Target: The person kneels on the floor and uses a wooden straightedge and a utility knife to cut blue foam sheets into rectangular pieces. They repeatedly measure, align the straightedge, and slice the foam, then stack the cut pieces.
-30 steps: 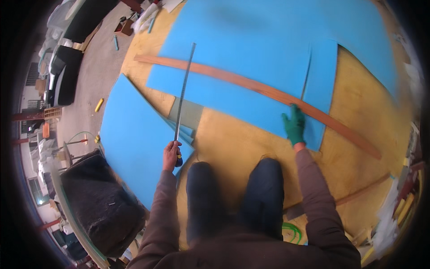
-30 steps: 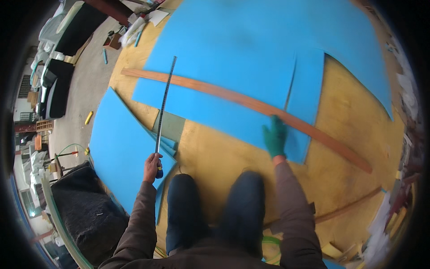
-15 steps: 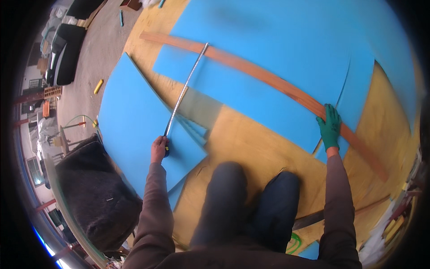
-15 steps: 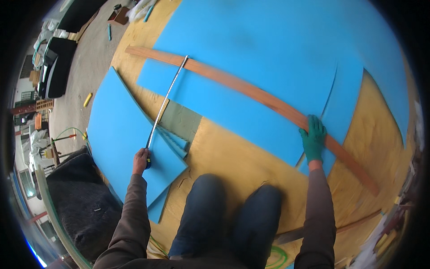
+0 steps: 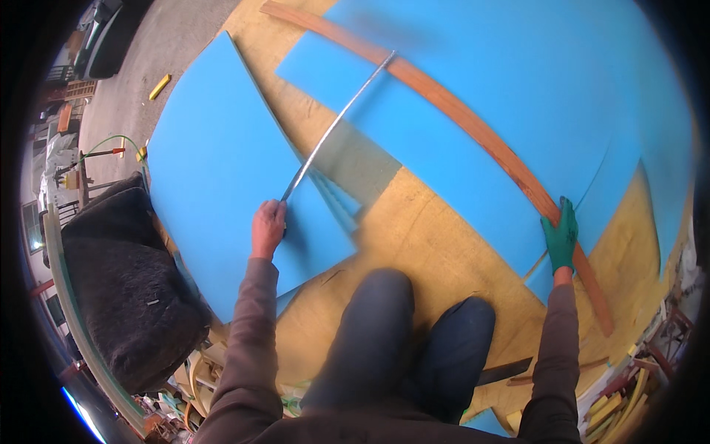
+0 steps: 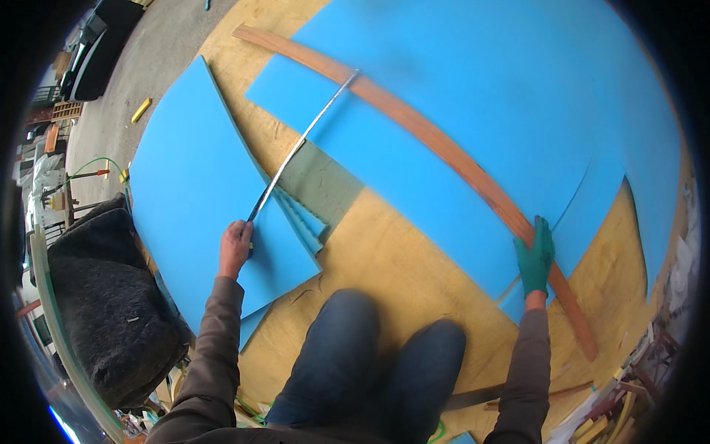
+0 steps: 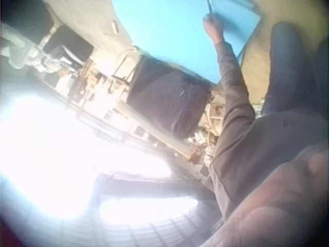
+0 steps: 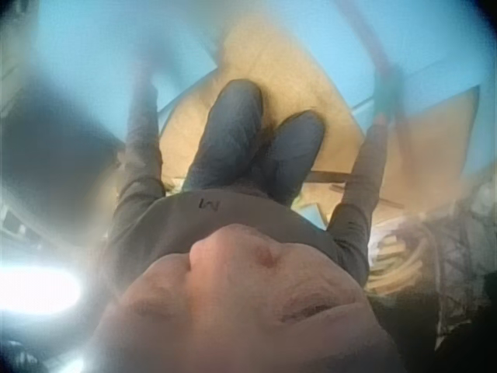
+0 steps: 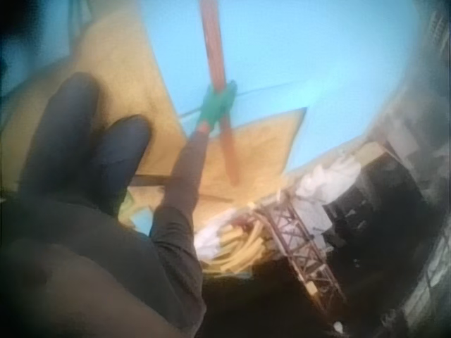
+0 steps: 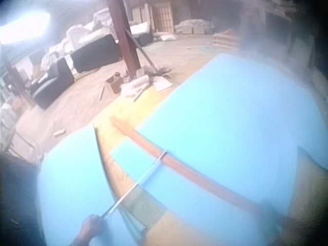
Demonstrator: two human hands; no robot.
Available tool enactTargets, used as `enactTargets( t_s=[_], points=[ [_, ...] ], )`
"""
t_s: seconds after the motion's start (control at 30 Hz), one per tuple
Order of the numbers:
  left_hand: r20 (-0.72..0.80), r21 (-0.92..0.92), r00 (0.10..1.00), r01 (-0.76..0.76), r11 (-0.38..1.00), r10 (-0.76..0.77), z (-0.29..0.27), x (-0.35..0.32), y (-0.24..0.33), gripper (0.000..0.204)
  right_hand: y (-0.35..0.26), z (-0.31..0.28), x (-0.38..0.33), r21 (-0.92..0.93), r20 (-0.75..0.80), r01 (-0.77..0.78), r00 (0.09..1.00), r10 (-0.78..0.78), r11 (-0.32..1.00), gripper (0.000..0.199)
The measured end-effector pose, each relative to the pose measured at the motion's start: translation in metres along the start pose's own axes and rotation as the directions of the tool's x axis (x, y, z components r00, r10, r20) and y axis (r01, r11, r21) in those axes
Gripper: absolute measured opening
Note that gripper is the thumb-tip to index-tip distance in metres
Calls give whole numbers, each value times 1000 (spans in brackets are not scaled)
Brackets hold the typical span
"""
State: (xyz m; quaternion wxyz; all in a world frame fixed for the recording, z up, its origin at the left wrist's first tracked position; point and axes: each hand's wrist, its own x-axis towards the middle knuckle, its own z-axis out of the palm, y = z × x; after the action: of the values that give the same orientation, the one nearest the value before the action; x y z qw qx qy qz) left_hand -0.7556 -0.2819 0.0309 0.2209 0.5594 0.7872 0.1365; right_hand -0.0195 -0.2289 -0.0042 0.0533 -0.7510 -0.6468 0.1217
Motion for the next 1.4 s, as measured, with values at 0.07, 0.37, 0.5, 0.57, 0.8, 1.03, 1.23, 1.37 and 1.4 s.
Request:
enactTargets(
  t_s=[0.07,0.37,0.5,0.57,0.8,1.03,1.23,1.37,1.4],
  points=[
    [28,-8,999,-21,1000,21,-4,5,4,30,-16,1,12,106,-28,52,998,-49,993,68],
    [144,-259,989,74,963,-37,15,69,80,29,-85,35,46,-4,-153,135,979,-134,991,66],
    [242,-345,969,46,937,41,36,113,100,28,-113,38,64,7,-164,266,951,-261,964,65],
    [276,-358,961,86,930,18,48,132,100,29,-125,37,69,36,-86,211,975,-207,977,64],
    [314,-346,948,166,923,-53,77,158,81,28,-135,31,66,-7,-88,214,973,-214,977,56],
    [259,-325,964,143,935,-57,79,153,83,28,-134,43,71,-159,-98,291,946,-309,943,54],
    [249,-295,967,132,946,-57,83,156,87,33,-128,37,81,-174,-84,292,947,-310,940,54],
    [258,-341,965,144,929,-55,82,154,86,32,-129,36,84,-187,-58,287,951,-302,939,56],
    [258,-354,965,147,924,-54,81,153,86,32,-127,35,83,-187,-38,278,956,-290,942,57]
  ],
)
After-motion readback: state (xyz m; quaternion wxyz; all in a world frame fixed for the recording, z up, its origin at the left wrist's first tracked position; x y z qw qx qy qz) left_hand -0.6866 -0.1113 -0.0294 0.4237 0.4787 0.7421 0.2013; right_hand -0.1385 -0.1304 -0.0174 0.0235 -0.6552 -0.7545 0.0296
